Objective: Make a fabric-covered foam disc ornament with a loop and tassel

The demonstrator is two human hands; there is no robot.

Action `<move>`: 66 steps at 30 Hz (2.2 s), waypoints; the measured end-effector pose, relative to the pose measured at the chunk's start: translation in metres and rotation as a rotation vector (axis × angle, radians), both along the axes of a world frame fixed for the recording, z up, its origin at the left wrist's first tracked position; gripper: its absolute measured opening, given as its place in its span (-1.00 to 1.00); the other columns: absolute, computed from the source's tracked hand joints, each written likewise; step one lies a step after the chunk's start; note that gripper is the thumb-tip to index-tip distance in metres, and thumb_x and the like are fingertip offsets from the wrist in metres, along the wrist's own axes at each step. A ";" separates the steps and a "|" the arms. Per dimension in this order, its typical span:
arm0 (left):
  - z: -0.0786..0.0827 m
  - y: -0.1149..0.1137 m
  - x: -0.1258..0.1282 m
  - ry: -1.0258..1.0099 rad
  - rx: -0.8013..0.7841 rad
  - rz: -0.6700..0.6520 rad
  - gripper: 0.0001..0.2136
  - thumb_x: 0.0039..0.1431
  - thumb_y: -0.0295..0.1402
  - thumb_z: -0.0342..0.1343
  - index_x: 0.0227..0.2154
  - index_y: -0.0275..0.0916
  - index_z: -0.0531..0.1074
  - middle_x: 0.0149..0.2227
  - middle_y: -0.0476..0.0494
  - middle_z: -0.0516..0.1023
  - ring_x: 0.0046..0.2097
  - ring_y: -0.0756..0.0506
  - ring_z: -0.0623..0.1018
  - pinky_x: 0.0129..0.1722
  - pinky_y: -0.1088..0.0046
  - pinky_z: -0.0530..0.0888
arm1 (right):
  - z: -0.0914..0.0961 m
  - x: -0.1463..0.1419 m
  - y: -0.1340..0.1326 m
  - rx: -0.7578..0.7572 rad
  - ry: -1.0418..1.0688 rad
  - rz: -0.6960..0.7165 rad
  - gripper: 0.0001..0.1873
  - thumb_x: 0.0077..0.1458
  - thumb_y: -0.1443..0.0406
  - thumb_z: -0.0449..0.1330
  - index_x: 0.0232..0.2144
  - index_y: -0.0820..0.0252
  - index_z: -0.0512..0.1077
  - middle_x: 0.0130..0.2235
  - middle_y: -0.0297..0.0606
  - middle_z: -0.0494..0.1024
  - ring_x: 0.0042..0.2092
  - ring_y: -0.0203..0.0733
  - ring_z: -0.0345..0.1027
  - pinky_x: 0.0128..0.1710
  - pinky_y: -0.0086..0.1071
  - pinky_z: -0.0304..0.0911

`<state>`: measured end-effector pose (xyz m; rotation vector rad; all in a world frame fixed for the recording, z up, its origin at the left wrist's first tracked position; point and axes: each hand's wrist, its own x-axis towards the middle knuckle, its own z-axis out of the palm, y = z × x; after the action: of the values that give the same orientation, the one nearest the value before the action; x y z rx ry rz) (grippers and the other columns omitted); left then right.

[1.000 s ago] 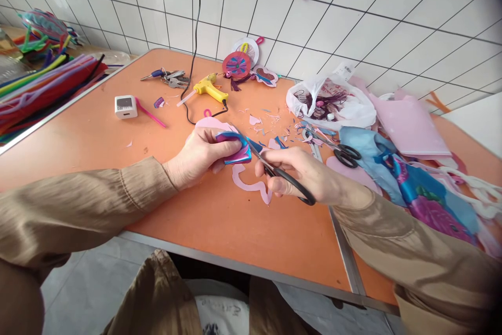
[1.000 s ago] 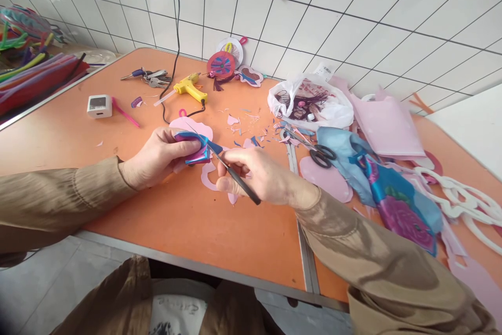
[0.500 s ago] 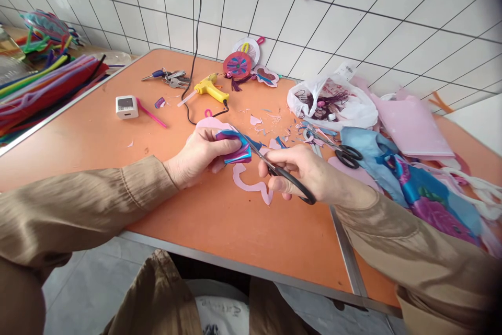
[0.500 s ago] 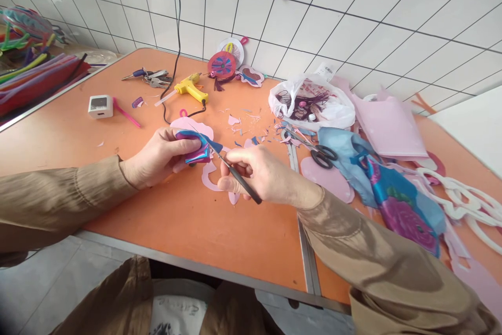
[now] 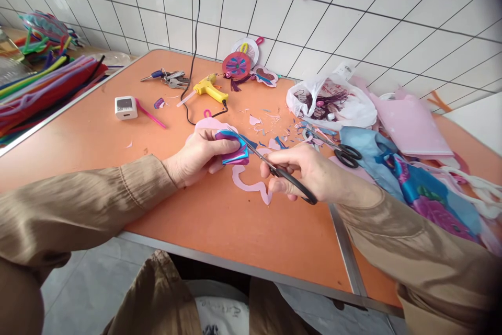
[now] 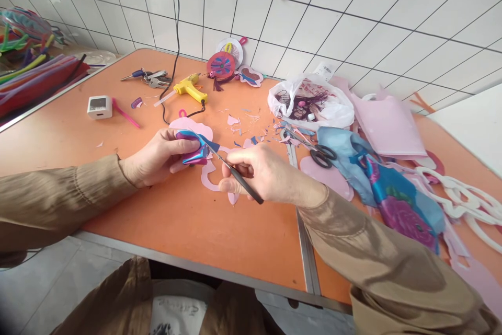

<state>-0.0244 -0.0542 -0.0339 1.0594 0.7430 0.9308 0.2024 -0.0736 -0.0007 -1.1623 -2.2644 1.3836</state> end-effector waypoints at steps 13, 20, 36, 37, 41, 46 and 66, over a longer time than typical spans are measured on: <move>-0.003 0.002 -0.002 -0.025 0.016 -0.024 -0.73 -0.03 -0.36 0.37 -0.63 -0.33 0.40 -0.59 -0.10 0.52 -0.70 0.17 0.22 -0.69 0.55 0.06 | -0.004 0.004 0.001 -0.042 0.045 -0.003 -0.54 0.09 -0.06 0.34 -0.39 0.21 0.38 -0.49 -0.36 0.53 -0.59 -0.43 0.26 -0.61 -0.49 0.25; -0.001 0.001 -0.001 -0.009 0.035 -0.025 -0.64 -0.07 -0.26 0.44 -0.65 -0.29 0.36 -0.66 0.00 0.42 -0.70 0.16 0.17 -0.70 0.54 0.14 | 0.001 0.004 0.000 -0.093 0.035 -0.003 -0.46 0.05 -0.15 0.31 -0.37 0.21 0.37 -0.46 -0.32 0.52 -0.55 -0.39 0.29 -0.59 -0.46 0.31; -0.007 0.000 -0.001 0.025 0.057 -0.083 -0.71 -0.03 -0.32 0.37 -0.68 -0.28 0.40 -0.69 0.05 0.37 -0.70 0.14 0.17 -0.71 0.53 0.00 | -0.005 -0.002 -0.002 0.047 0.031 0.041 -0.35 0.04 -0.27 0.23 -0.37 0.24 0.39 -0.46 -0.23 0.53 -0.45 -0.26 0.40 -0.48 -0.37 0.21; -0.006 0.000 -0.001 0.028 0.056 -0.083 -0.71 -0.04 -0.32 0.37 -0.68 -0.28 0.40 -0.70 0.06 0.36 -0.70 0.14 0.17 -0.71 0.53 0.01 | -0.005 -0.002 -0.002 0.043 0.035 0.039 -0.35 0.05 -0.26 0.23 -0.38 0.23 0.38 -0.46 -0.23 0.53 -0.46 -0.27 0.40 -0.48 -0.38 0.22; -0.004 -0.001 -0.001 0.040 0.048 -0.094 -0.66 -0.11 -0.27 0.42 -0.70 -0.28 0.36 -0.72 0.08 0.33 -0.70 0.15 0.15 -0.70 0.53 0.01 | -0.006 -0.002 -0.002 0.027 0.044 0.046 -0.39 0.07 -0.23 0.23 -0.37 0.22 0.36 -0.50 -0.25 0.54 -0.53 -0.34 0.31 -0.54 -0.41 0.19; -0.003 -0.002 0.000 0.036 0.017 -0.088 -0.69 -0.12 -0.29 0.41 -0.69 -0.28 0.38 -0.71 0.05 0.36 -0.71 0.14 0.15 -0.72 0.53 -0.01 | -0.007 0.000 -0.002 0.054 0.044 0.033 -0.41 0.07 -0.21 0.25 -0.39 0.22 0.37 -0.51 -0.30 0.51 -0.56 -0.39 0.24 -0.58 -0.43 0.17; -0.001 0.000 -0.002 -0.009 0.002 -0.184 -0.66 -0.08 -0.32 0.39 -0.74 -0.29 0.35 -0.73 0.04 0.32 -0.72 0.15 0.18 -0.73 0.56 -0.02 | 0.000 0.002 -0.001 0.020 0.010 0.058 -0.38 0.05 -0.24 0.24 -0.38 0.23 0.40 -0.45 -0.25 0.53 -0.50 -0.34 0.27 -0.51 -0.40 0.19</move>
<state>-0.0268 -0.0544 -0.0353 1.1048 0.6255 0.7784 0.2047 -0.0748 -0.0011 -1.0891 -2.3172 1.3806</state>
